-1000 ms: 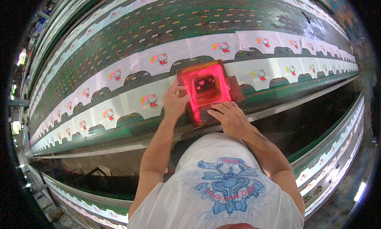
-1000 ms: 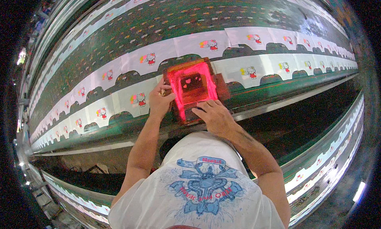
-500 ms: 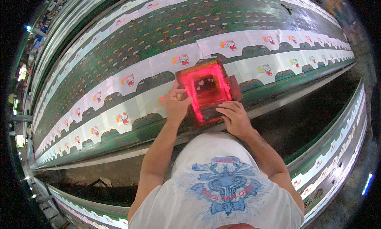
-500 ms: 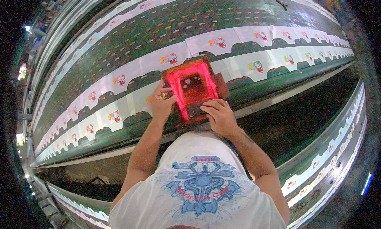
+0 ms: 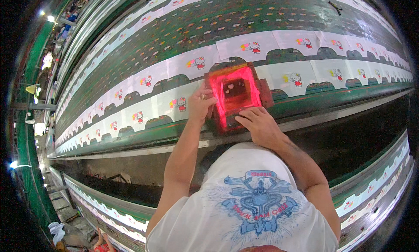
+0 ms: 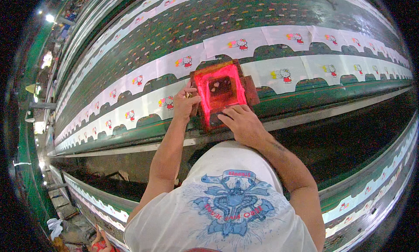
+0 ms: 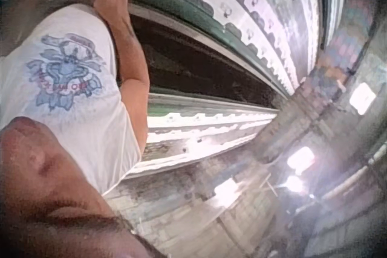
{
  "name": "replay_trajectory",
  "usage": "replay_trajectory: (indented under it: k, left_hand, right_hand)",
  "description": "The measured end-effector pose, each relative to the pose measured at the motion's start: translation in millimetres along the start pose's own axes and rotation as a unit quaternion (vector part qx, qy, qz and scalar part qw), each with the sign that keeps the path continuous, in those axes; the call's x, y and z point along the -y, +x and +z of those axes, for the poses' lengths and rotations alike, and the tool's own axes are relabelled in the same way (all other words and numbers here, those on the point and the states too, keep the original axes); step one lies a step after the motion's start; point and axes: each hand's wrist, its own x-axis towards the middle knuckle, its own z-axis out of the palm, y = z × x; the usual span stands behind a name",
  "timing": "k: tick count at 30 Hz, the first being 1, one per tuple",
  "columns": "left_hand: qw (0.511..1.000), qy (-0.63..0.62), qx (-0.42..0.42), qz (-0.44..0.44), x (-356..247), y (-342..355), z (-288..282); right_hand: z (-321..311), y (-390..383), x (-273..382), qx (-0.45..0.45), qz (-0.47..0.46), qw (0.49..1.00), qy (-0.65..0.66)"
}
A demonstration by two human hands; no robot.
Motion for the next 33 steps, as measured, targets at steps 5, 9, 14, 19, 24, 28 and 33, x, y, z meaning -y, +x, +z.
replay_trajectory:
  k: [5,9,14,19,24,28,33]
  left_hand:
    - [1.0,-0.016,-0.003,0.019,-4,-7,10]
    - [1.0,-0.025,0.006,-0.013,-11,-8,14]
    - [0.998,-0.059,0.027,0.012,-11,-6,16]
    - [0.999,-0.047,0.009,-0.02,-30,-11,28]
    - [1.0,0.019,0.007,0.003,-22,-8,20]
    - [0.999,0.025,0.011,0.023,-20,-6,21]
    - [1.0,-0.006,0.012,0.023,-12,-7,19]
  right_hand:
    - [1,9,-8,0.075,0.01,0.996,-0.043]
    - [-7,19,-16,0.137,0.014,0.989,-0.05]
    - [-36,60,-34,0.256,0.045,0.966,-0.02]
    - [-31,97,-69,0.215,0.071,0.974,-0.008]
    - [-17,128,-95,0.15,0.068,0.986,-0.016]
    - [-7,129,-98,0.121,0.073,0.99,-0.021]
    - [9,118,-83,0.098,0.098,0.988,-0.066]
